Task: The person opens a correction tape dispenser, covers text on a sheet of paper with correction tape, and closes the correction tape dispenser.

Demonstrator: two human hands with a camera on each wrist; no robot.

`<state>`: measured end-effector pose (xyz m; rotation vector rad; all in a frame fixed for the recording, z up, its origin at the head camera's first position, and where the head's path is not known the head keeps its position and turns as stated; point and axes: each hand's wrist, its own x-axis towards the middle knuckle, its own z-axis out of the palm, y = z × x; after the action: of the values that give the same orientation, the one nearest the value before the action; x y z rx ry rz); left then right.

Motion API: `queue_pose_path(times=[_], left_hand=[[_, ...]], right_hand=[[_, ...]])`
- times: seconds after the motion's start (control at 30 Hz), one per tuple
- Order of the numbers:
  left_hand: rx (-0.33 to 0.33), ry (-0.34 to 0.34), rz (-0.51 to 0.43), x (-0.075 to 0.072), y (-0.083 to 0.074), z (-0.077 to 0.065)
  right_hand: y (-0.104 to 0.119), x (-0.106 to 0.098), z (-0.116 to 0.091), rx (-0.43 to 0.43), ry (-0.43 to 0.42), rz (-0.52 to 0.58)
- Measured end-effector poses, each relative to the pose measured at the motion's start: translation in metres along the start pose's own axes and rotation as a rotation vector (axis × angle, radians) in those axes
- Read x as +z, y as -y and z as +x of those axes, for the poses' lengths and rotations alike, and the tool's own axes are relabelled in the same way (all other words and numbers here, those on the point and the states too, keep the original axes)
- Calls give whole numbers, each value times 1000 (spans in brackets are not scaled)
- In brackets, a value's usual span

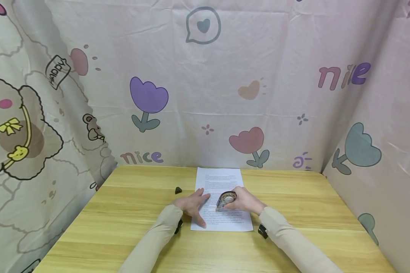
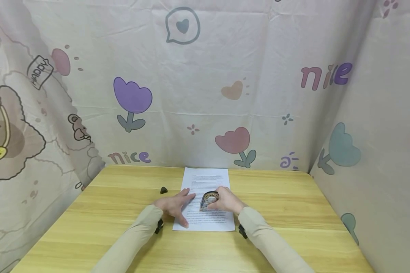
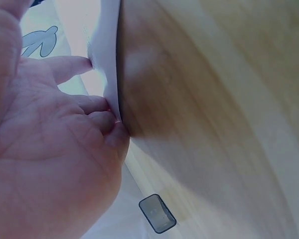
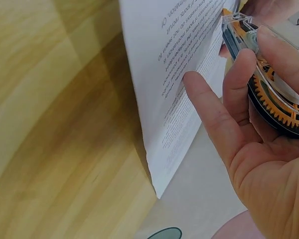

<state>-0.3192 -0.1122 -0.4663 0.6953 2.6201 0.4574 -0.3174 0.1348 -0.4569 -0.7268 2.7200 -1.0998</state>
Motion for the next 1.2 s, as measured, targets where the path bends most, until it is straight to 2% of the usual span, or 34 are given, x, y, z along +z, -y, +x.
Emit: queue_pose_path(times=[0.5,1.2], left_hand=[[2,6,11,-1,-2,-4],[-26,1,-6,-2,-6,-3]], right_hand=[[0,-2,-3,19,21,19],[-3,-2,-7,43,-9,3]])
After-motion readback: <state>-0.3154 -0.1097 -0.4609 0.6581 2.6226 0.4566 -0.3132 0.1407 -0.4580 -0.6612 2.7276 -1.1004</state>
